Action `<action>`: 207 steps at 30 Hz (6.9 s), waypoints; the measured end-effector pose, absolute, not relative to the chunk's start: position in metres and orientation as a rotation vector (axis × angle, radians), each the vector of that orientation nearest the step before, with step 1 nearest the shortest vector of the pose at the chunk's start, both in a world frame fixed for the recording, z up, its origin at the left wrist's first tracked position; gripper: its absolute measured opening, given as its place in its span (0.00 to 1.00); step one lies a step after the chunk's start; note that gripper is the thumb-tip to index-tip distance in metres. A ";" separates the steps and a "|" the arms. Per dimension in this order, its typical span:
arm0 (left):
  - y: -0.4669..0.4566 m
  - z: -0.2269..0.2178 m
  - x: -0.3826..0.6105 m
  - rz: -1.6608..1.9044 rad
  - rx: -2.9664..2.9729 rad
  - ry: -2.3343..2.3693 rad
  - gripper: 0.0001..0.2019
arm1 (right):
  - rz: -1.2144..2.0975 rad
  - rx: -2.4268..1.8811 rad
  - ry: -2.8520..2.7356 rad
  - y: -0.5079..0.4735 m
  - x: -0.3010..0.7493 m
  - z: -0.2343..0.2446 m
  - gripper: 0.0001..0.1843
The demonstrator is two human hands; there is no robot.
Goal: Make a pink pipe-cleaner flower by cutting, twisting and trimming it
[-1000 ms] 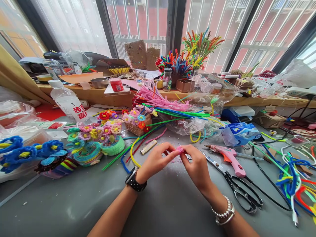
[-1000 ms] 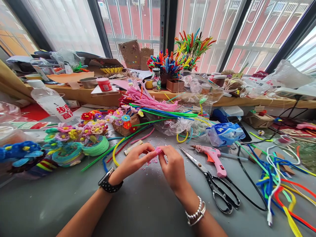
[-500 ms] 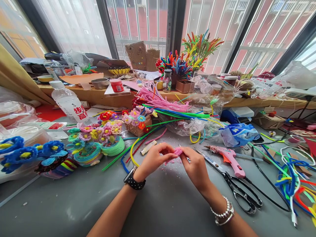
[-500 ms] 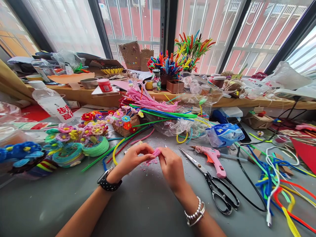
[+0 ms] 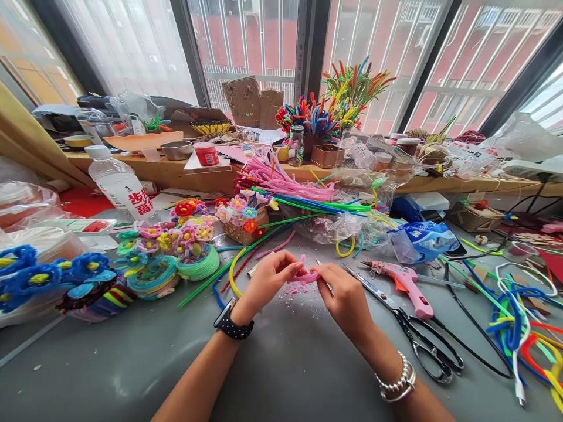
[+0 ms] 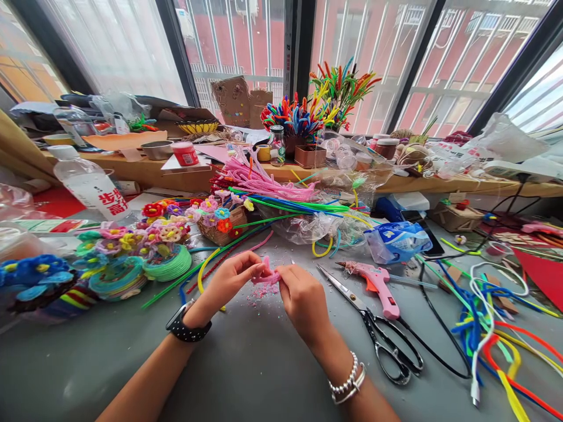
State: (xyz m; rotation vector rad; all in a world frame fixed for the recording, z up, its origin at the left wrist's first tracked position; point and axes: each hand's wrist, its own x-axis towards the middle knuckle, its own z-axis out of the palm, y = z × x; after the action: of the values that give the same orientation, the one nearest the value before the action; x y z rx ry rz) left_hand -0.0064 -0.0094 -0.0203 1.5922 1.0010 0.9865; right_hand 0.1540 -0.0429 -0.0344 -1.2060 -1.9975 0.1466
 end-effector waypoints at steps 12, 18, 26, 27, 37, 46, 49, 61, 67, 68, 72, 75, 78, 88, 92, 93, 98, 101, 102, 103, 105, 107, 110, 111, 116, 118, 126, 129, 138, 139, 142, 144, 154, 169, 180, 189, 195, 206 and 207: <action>-0.003 -0.016 -0.017 1.701 1.087 1.058 0.11 | 0.189 -1.152 -1.974 -0.044 0.156 -0.031 0.12; -0.002 -0.016 -0.019 1.622 1.096 1.064 0.11 | 0.242 -1.126 -1.955 -0.044 0.154 -0.032 0.11; -0.013 -0.019 -0.004 0.925 1.585 0.907 0.11 | 0.429 -1.186 -1.806 -0.043 0.152 -0.033 0.09; -0.013 -0.020 -0.003 0.911 1.575 0.891 0.11 | 0.471 -1.199 -1.772 -0.043 0.151 -0.034 0.08; -0.014 -0.023 -0.002 0.817 1.498 0.832 0.11 | 0.702 -1.191 -1.587 -0.044 0.150 -0.031 0.08; -0.012 -0.024 -0.005 0.700 1.546 0.863 0.14 | 0.687 -1.154 -1.608 -0.041 0.149 -0.038 0.15; -0.012 -0.024 -0.006 0.665 1.543 0.884 0.15 | 0.633 -1.123 -1.649 -0.041 0.149 -0.039 0.15; -0.013 -0.022 -0.002 0.653 1.508 0.887 0.13 | 0.692 -1.166 -1.647 -0.040 0.148 -0.040 0.12; -0.013 -0.023 -0.004 0.659 1.410 0.835 0.14 | 0.683 -1.132 -1.656 -0.041 0.147 -0.041 0.17; -0.013 -0.023 -0.005 0.652 1.393 0.826 0.14 | 0.645 -1.126 -1.680 -0.041 0.147 -0.042 0.17; -0.013 -0.023 -0.005 0.624 1.333 0.811 0.15 | 0.554 -1.134 -1.715 -0.040 0.147 -0.043 0.15; -0.014 -0.024 -0.003 0.615 1.292 0.813 0.14 | 0.553 -1.158 -1.674 -0.039 0.145 -0.046 0.15; -0.015 -0.023 -0.003 0.579 1.313 0.858 0.14 | 0.627 -1.192 -1.617 -0.038 0.143 -0.048 0.14; -0.019 -0.024 0.000 0.421 1.273 0.713 0.21 | 0.624 -1.217 -1.576 -0.039 0.141 -0.047 0.12; -0.016 -0.030 0.001 0.470 1.427 0.780 0.22 | 0.668 -1.189 -1.578 -0.038 0.141 -0.048 0.13; -0.016 -0.030 0.001 0.475 1.450 0.779 0.22 | 0.695 -1.185 -1.579 -0.038 0.140 -0.048 0.13; -0.009 -0.029 -0.008 0.585 1.540 0.838 0.16 | 0.869 -1.128 -1.567 -0.039 0.136 -0.049 0.16; 0.001 -0.027 -0.023 0.841 1.698 1.174 0.15 | 0.883 -1.115 -1.544 -0.042 0.133 -0.049 0.19; 0.005 -0.028 -0.028 0.889 1.794 1.346 0.16 | 0.874 -1.126 -1.546 -0.042 0.133 -0.049 0.18; 0.010 -0.029 -0.033 0.887 1.930 1.523 0.16 | 0.866 -1.138 -1.555 -0.042 0.133 -0.050 0.17; 0.019 -0.032 -0.041 0.772 2.179 1.850 0.14 | 0.861 -1.154 -1.581 -0.042 0.134 -0.051 0.15; 0.028 -0.037 -0.045 0.704 2.225 1.910 0.11 | 0.858 -1.168 -1.597 -0.042 0.134 -0.052 0.14; 0.038 -0.044 -0.047 0.631 2.277 1.969 0.12 | 0.847 -1.178 -1.609 -0.041 0.136 -0.054 0.13; 0.040 -0.046 -0.046 0.607 2.293 1.986 0.12 | 0.844 -1.176 -1.618 -0.041 0.136 -0.054 0.13; 0.043 -0.051 -0.046 0.483 2.374 2.042 0.11 | 0.830 -1.158 -1.632 -0.040 0.137 -0.056 0.13; 0.042 -0.051 -0.046 0.452 2.395 2.070 0.11 | 0.824 -1.154 -1.633 -0.040 0.138 -0.055 0.13; 0.026 -0.036 -0.042 0.559 2.413 2.142 0.11 | 0.805 -1.184 -1.557 -0.040 0.140 -0.050 0.12; 0.016 -0.031 -0.039 0.715 2.417 1.991 0.09 | 0.915 -1.183 -1.470 -0.037 0.140 -0.052 0.14; -0.005 -0.023 -0.016 1.092 2.075 1.204 0.08 | 1.419 -1.071 -0.969 -0.030 0.142 -0.048 0.20; -0.006 -0.023 -0.014 1.093 2.015 1.171 0.08 | 1.457 -1.046 -0.921 -0.030 0.143 -0.047 0.19; -0.008 -0.022 -0.012 1.071 1.855 1.115 0.11 | 1.495 -0.974 -0.826 -0.031 0.146 -0.043 0.15; -0.006 -0.021 -0.013 1.062 1.733 1.111 0.13 | 1.466 -0.955 -0.776 -0.030 0.148 -0.042 0.14; -0.008 -0.014 -0.010 0.942 1.206 0.878 0.16 | 1.499 -0.899 -0.628 -0.032 0.153 -0.035 0.11; -0.008 -0.019 -0.011 0.773 1.322 0.677 0.16 | 1.347 -0.940 -0.845 -0.033 0.143 -0.047 0.08; -0.004 -0.034 -0.007 0.752 1.823 0.993 0.16 | 1.675 -1.054 -0.576 -0.032 0.145 -0.045 0.10; -0.007 -0.031 -0.008 0.746 1.893 0.983 0.17 | 1.230 -1.084 -1.122 -0.035 0.145 -0.043 0.09; -0.007 -0.032 -0.009 0.732 1.848 0.971 0.15 | 0.869 -1.151 -1.479 -0.035 0.148 -0.044 0.12; -0.008 -0.029 -0.010 0.685 1.831 0.930 0.16 | 0.646 -1.050 -1.531 -0.038 0.152 -0.041 0.06; -0.009 -0.029 -0.009 0.682 1.845 0.933 0.16 | 0.690 -1.069 -1.462 -0.039 0.151 -0.042 0.07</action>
State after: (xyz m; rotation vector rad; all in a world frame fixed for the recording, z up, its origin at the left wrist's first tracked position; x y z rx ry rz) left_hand -0.0091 -0.0086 -0.0291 1.8454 0.9329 0.6817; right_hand 0.1507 -0.0386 -0.0416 -1.0690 -1.4620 0.6900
